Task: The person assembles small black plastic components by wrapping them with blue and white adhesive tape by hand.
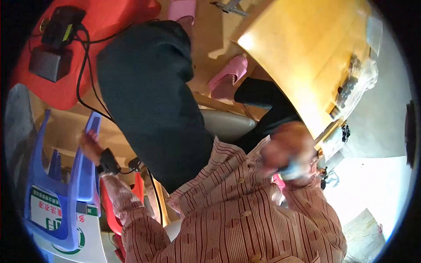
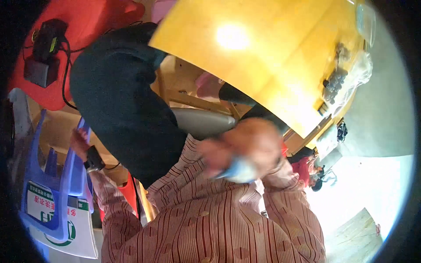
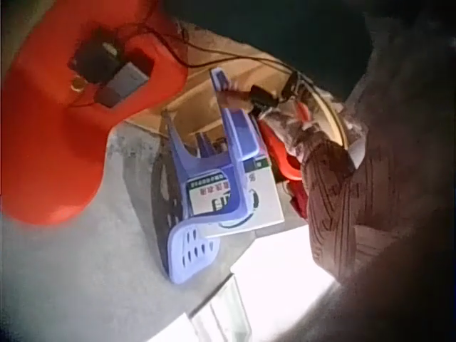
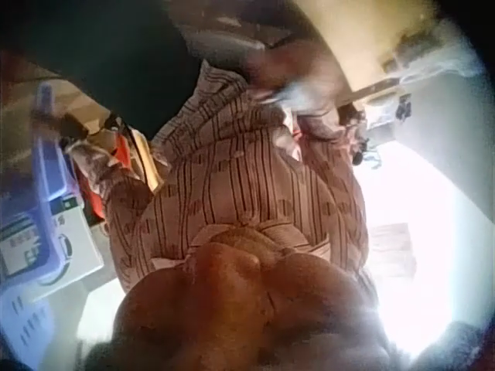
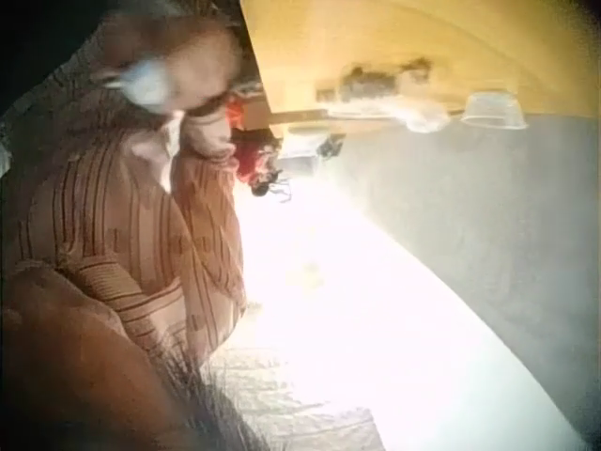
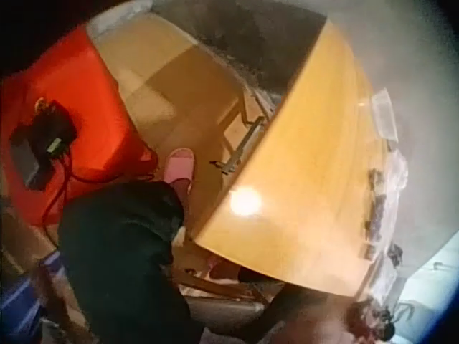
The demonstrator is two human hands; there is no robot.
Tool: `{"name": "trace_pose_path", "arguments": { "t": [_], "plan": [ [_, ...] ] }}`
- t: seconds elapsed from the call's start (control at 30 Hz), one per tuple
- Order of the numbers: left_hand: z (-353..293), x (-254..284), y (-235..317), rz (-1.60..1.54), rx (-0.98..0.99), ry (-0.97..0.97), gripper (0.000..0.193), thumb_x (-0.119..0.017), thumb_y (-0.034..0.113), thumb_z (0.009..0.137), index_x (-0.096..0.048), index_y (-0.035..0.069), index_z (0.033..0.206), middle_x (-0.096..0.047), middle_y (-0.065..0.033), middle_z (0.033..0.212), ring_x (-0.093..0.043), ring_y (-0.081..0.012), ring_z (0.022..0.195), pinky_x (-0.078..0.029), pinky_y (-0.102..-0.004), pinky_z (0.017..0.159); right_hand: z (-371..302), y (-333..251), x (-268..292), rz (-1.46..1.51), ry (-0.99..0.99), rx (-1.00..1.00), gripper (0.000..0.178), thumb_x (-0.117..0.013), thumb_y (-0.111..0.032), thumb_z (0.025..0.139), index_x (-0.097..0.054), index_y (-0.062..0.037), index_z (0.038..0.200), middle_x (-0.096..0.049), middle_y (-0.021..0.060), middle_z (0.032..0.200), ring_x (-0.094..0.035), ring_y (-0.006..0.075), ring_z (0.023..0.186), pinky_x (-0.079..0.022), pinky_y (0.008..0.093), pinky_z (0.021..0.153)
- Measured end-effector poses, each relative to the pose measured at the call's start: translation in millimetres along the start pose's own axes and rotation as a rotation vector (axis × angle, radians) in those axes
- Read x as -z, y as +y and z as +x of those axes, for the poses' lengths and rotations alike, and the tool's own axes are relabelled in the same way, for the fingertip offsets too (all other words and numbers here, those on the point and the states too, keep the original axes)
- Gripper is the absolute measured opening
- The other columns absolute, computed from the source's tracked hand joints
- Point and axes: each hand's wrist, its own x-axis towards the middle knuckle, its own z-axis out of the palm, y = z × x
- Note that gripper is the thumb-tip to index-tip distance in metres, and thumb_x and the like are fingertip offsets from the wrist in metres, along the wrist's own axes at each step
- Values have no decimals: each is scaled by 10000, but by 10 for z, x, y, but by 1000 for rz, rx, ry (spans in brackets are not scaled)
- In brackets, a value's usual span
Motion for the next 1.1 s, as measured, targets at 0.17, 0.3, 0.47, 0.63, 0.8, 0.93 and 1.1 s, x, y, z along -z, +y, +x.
{"name": "trace_pose_path", "arguments": {
  "t": [0.17,0.3,0.47,0.63,0.8,0.93,1.1],
  "plan": [
    [-1333,-145,1810,36,-582,120,289,-580,292,930,-589,7,977,-646,-107,885,-599,-162,835,-463,-283,782,-676,458,-502,382,-734,-485,315,-683,-158,727,-585,-47,1005,-573,149,1008,-584,298,893,-484,381,761],
    [-2135,-953,2113,550,-1101,-478,441,-507,301,958,-482,-22,1257,-551,-178,1231,-537,-255,1117,-399,-373,974,-1177,891,-596,441,-871,-625,387,-660,-185,748,-561,-56,1099,-552,156,1110,-556,315,1003,-460,415,841],
    [-2294,-1118,2230,787,-1125,-539,762,-401,574,912,-306,9,1414,-333,-234,1433,-329,-366,1315,-232,-470,1084,-1712,956,-788,439,-931,-658,402,-648,-191,756,-547,-57,1122,-541,158,1127,-548,319,1016,-453,423,852],
    [-2273,-1010,2261,852,-1039,-644,788,-402,621,895,-273,48,1421,-306,-266,1412,-344,-404,1287,-242,-495,1072,-2121,1125,-1235,409,-959,-596,417,-636,-197,765,-532,-59,1144,-531,161,1145,-540,322,1029,-445,430,863],
    [-2311,-803,2062,941,-953,-641,746,-397,646,886,-333,110,1402,-296,-287,1394,-351,-435,1271,-283,-530,1045,-2703,1101,-1631,340,-963,-556,431,-625,-202,774,-518,-60,1167,-520,163,1162,-533,325,1042,-438,437,874],
    [-2330,-603,1980,918,-825,-711,734,-454,638,870,-353,145,1404,-270,-294,1397,-360,-457,1264,-315,-537,1027,-3274,1007,-1879,273,-973,-541,443,-615,-207,781,-506,-61,1185,-511,165,1176,-527,327,1052,-433,443,883],
    [-2387,-601,2001,943,-851,-728,710,-518,625,845,-398,191,1393,-256,-293,1404,-364,-464,1261,-323,-535,1025,-3879,609,-2104,231,-1010,-547,458,-604,-213,790,-491,-62,1208,-500,168,1194,-519,331,1065,-425,451,894]
  ]
}}
